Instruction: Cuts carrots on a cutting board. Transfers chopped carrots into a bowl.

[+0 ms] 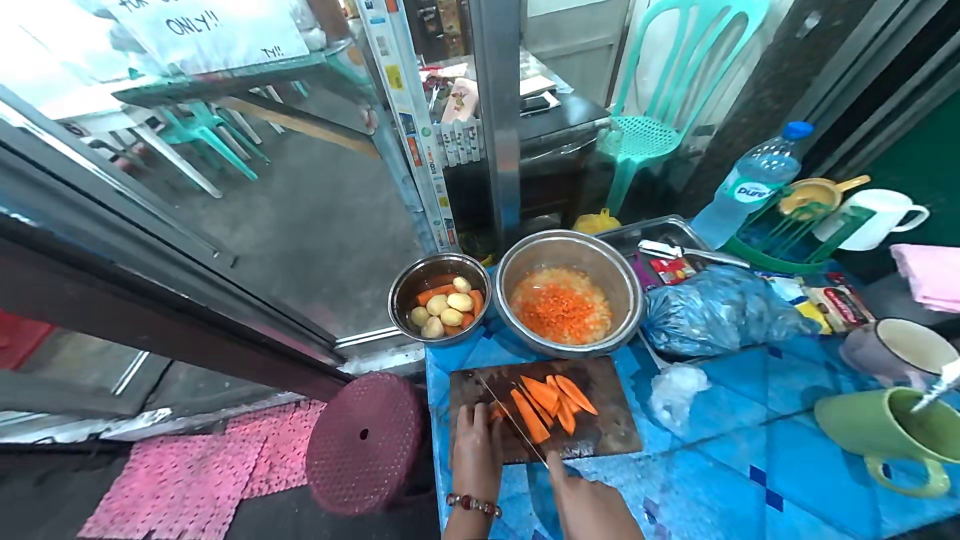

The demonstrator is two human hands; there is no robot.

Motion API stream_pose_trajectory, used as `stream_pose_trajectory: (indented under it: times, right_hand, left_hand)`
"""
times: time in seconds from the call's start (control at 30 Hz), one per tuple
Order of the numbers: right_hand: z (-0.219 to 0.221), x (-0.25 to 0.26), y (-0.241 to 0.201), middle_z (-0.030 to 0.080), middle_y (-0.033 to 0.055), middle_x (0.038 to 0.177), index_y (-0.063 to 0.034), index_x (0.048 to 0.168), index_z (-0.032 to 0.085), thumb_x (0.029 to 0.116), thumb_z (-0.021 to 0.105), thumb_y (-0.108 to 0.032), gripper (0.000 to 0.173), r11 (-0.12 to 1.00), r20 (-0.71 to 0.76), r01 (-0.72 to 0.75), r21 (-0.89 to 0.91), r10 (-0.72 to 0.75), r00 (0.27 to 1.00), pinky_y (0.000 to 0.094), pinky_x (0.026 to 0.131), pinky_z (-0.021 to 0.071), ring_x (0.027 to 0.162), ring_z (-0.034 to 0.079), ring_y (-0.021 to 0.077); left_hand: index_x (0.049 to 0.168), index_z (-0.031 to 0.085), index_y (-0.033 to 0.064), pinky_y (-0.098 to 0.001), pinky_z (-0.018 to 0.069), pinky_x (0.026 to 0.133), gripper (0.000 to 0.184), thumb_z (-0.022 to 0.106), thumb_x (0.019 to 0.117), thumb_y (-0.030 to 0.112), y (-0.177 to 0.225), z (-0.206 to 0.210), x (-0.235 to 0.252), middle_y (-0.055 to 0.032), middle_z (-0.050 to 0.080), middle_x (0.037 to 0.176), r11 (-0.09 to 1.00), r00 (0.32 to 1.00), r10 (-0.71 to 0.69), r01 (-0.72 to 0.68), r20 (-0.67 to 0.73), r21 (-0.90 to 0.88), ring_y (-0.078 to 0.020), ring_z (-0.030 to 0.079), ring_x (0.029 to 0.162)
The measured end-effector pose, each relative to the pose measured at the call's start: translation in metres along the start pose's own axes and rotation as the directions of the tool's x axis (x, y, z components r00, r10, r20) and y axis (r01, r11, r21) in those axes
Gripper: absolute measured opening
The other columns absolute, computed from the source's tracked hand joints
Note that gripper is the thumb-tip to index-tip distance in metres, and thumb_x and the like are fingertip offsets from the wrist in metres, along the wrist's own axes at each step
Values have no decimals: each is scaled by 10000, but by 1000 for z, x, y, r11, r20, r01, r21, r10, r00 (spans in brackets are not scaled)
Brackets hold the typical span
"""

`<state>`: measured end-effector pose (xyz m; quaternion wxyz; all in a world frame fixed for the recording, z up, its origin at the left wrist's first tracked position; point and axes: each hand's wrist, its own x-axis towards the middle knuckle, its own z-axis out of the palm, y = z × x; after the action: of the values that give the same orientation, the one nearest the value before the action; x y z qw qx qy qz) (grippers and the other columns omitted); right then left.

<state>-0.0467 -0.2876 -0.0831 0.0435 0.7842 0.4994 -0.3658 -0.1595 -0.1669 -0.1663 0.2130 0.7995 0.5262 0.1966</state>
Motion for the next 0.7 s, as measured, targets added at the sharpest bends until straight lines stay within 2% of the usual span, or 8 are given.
stream_pose_trajectory:
  times: [0.2,0.33,0.4,0.5,0.57,0.7]
  right_hand:
    - [8,-5,0,733,256,954,-12,1432,502,1056,454,-72,384,999,-58,12,-51,-15,998,600,727,587,870,741,472]
    - [2,3,-9,738,248,985,-39,1474,441,1052,455,-55,422,1000,49,-26,-16,27,998,602,784,584,952,737,467]
    - [-1,13,-13,740,237,1003,-57,1478,427,1055,448,-53,423,999,68,-36,-6,36,997,594,813,583,986,736,457]
    - [-2,24,-9,739,234,1022,-78,1497,413,1104,400,-168,403,999,76,-33,25,31,997,589,839,580,1006,733,446]
    - [-3,23,-1,736,239,1032,-77,1493,413,1128,357,-255,411,999,79,-16,52,11,997,594,856,575,1015,729,449]
    - [0,7,2,740,241,974,-54,1441,460,1132,344,-262,390,999,36,2,37,-3,999,599,809,581,960,738,460]
  left_hand:
    - [1163,700,-35,-454,568,969,261,699,940,101,6,-6,1,-261,649,1217,998,996,-48,46,80,32,-374,670,1128]
    - [1124,711,-24,-447,585,931,237,715,929,111,3,-4,1,-243,668,1160,999,998,-32,32,55,-1,-360,688,1073]
    - [1135,709,-19,-442,576,947,238,705,943,122,2,-6,2,-236,666,1168,999,996,-34,35,86,-14,-350,684,1082]
    - [1169,721,8,-430,565,975,251,700,957,142,1,-6,3,-231,651,1216,999,995,-37,38,97,-3,-343,668,1124]
    - [1158,742,36,-441,567,967,242,713,950,154,-1,-2,0,-231,650,1199,999,999,-33,33,41,-5,-353,664,1114]
    - [1133,734,28,-475,575,942,234,732,930,143,-3,0,-2,-236,664,1160,999,999,-51,51,10,-2,-374,678,1078]
